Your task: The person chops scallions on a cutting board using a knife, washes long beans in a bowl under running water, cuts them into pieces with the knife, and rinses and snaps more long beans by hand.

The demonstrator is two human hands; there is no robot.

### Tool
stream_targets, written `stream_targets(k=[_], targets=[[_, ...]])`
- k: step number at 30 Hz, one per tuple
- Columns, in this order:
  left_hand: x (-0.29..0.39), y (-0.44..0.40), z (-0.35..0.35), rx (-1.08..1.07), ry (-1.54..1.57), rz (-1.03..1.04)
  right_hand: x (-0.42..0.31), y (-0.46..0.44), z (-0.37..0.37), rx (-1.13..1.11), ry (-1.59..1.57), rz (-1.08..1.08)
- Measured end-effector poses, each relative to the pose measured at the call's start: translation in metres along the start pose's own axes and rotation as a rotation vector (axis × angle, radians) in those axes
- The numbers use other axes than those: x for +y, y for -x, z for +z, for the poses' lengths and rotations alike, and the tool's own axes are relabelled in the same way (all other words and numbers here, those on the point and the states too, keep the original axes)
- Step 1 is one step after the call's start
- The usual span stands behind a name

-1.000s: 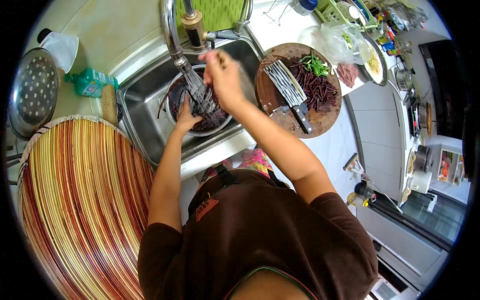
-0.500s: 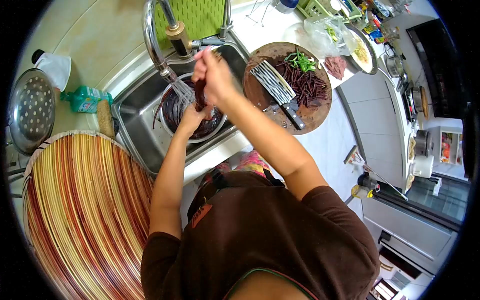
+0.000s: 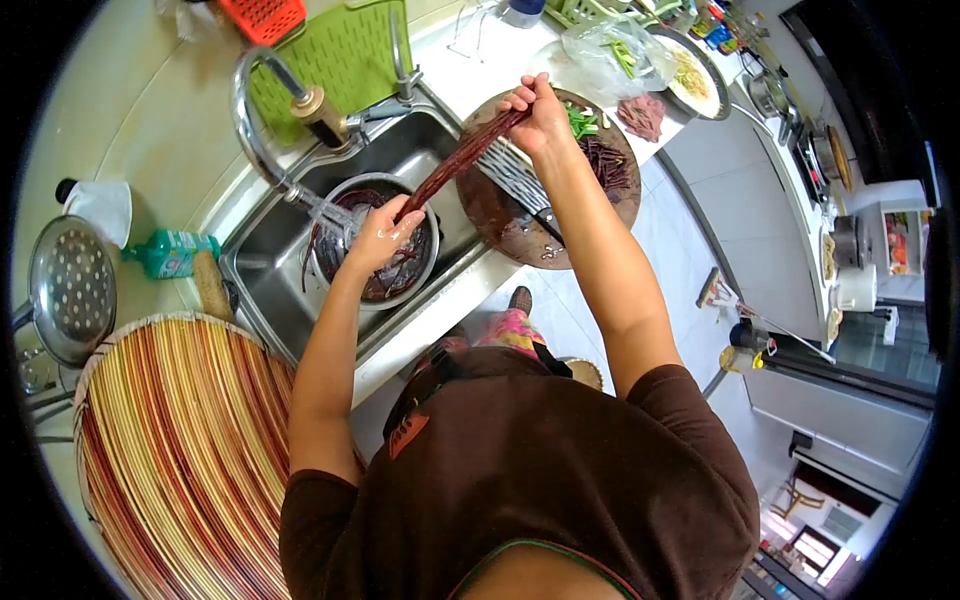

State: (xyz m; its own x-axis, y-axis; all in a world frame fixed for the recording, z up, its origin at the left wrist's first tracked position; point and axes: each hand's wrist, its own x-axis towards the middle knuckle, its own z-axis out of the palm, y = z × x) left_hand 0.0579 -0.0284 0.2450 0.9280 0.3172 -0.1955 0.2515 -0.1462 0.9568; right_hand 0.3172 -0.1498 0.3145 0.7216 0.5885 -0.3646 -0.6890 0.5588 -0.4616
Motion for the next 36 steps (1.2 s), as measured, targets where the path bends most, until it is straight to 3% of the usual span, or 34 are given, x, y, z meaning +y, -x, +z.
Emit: stream_targets(k=[2, 5, 6, 9, 10, 12, 15, 19, 20, 23, 25, 26, 29, 32, 36], targets=[[-0.011, -0.013, 0.011, -0.077, 0.062, 0.037, -0.016, -0.009, -0.018, 0.014, -0.053, -0.021], [0.017, -0.029, 0.028, -0.065, -0.167, 0.051, -0.044, -0.015, -0.037, 0.073, -0.09, -0.083], [0.013, -0.037, 0.033, -0.032, -0.286, 0.16, -0.051, -0.013, -0.039, 0.097, -0.113, -0.091], [0.008, -0.053, 0.043, -0.09, -0.23, 0.1, -0.071, -0.022, -0.06, 0.107, -0.147, -0.103], [0.013, -0.056, 0.047, -0.079, -0.25, 0.03, -0.075, -0.023, -0.065, 0.11, -0.166, -0.084], [0.017, -0.062, 0.058, 0.048, -0.296, 0.244, -0.084, -0.026, -0.074, 0.153, -0.153, -0.093], [0.024, -0.073, 0.071, 0.076, -0.397, 0.225, -0.097, -0.041, -0.096, 0.111, -0.087, -0.076], [0.022, -0.087, 0.09, 0.072, -0.469, 0.164, -0.104, -0.049, -0.111, 0.254, 0.277, -0.067], [0.02, -0.091, 0.094, 0.059, -0.476, 0.119, -0.108, -0.048, -0.122, 0.272, 0.579, -0.002], [-0.001, -0.102, 0.099, 0.041, -0.523, 0.038, -0.089, -0.012, -0.139, 0.291, 1.115, -0.212], [-0.016, -0.106, 0.103, 0.088, -0.54, 0.056, -0.065, 0.028, -0.161, 0.228, 1.789, -0.589], [-0.017, -0.107, 0.104, 0.092, -0.556, 0.043, -0.059, 0.056, -0.16, 0.069, 1.837, -0.673], [-0.012, -0.106, 0.106, 0.083, -0.603, -0.015, -0.04, 0.121, -0.159, -0.068, 2.207, -0.471], [-0.015, -0.11, 0.106, 0.08, -0.635, -0.033, -0.027, 0.136, -0.177, -0.208, 2.373, -0.378], [-0.01, -0.113, 0.105, 0.104, -0.644, -0.049, -0.024, 0.129, -0.197, -0.243, 2.48, -0.614]])
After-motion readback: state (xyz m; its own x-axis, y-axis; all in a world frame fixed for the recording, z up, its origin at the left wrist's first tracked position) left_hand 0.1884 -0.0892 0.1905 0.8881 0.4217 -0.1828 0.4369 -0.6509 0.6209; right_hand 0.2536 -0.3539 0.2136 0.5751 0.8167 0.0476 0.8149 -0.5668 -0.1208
